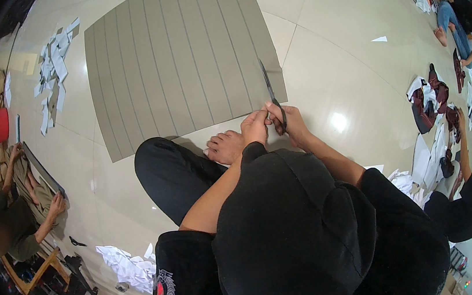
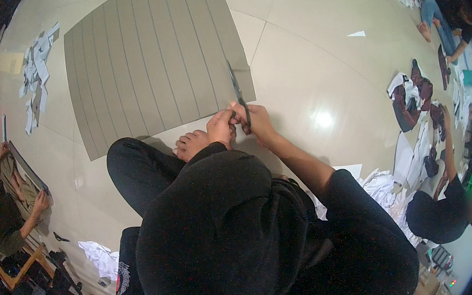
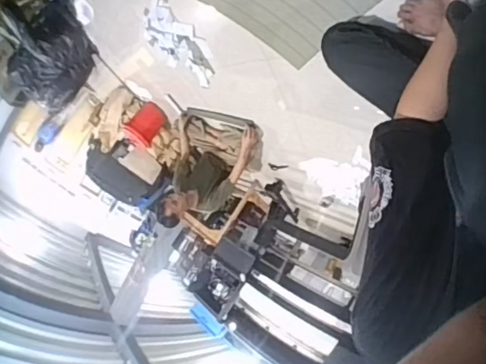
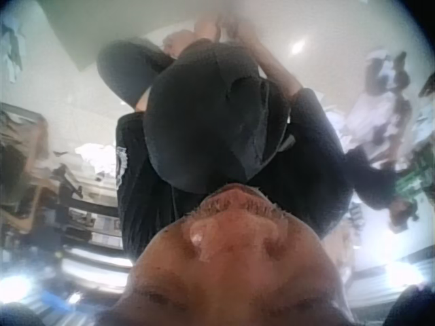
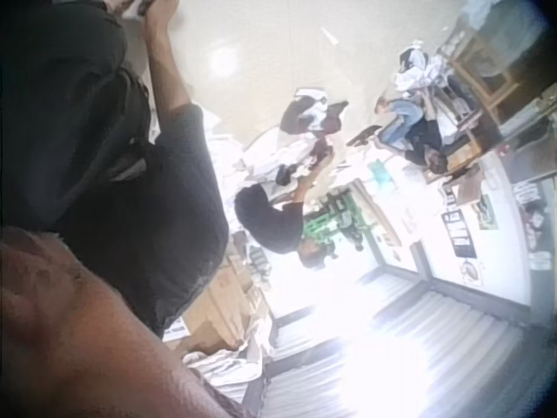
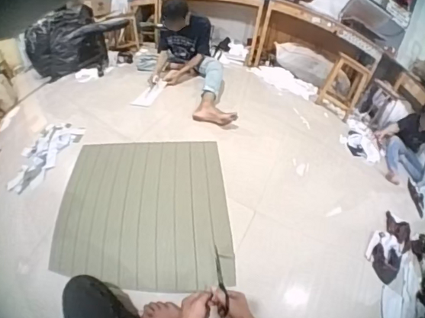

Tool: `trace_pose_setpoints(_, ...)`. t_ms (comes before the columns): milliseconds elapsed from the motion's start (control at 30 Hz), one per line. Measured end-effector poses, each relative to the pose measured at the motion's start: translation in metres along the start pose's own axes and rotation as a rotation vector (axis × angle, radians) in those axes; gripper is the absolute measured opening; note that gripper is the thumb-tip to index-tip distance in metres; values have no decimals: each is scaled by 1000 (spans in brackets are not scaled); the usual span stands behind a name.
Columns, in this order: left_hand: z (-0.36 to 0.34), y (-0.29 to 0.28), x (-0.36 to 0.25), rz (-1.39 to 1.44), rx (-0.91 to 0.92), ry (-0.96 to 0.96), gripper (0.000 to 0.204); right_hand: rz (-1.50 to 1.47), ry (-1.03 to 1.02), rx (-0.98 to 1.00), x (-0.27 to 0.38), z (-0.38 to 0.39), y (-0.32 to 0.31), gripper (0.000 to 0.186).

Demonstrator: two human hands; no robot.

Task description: The person sits on the floor and uses scissors to cut a large piece of beige fabric into long vertical strips. They repeatedly cut along the length of the fabric, separating individual strips and placing them aside.

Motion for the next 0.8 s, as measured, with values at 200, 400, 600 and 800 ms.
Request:
trace_pose_setpoints(200, 4, 2, -3, 8, 26, 7, 25, -31, -14, -15, -1, -8, 3, 49)
trace_pose_setpoints(400, 4, 1, -2, 0, 28, 1, 24, -58, 5, -35, -1, -10, 4, 47)
trace_pose_setpoints(600, 5, 2, -4, 7, 32, -17, 24, -18, 17, -15, 1, -9, 3, 47)
trace_pose_setpoints(800, 3, 1, -2, 15, 40, -25, 22, -23, 3, -15, 4, -7, 4, 46)
Point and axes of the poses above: each hand's wrist, its own z-axis away from the middle knuckle, its own y-axis out of the palm, x = y × z, the point moved 6 cm from there along -z, towards the middle knuckle, and after that the axes turned 6 degrees about -y, right-handed, at the moved point
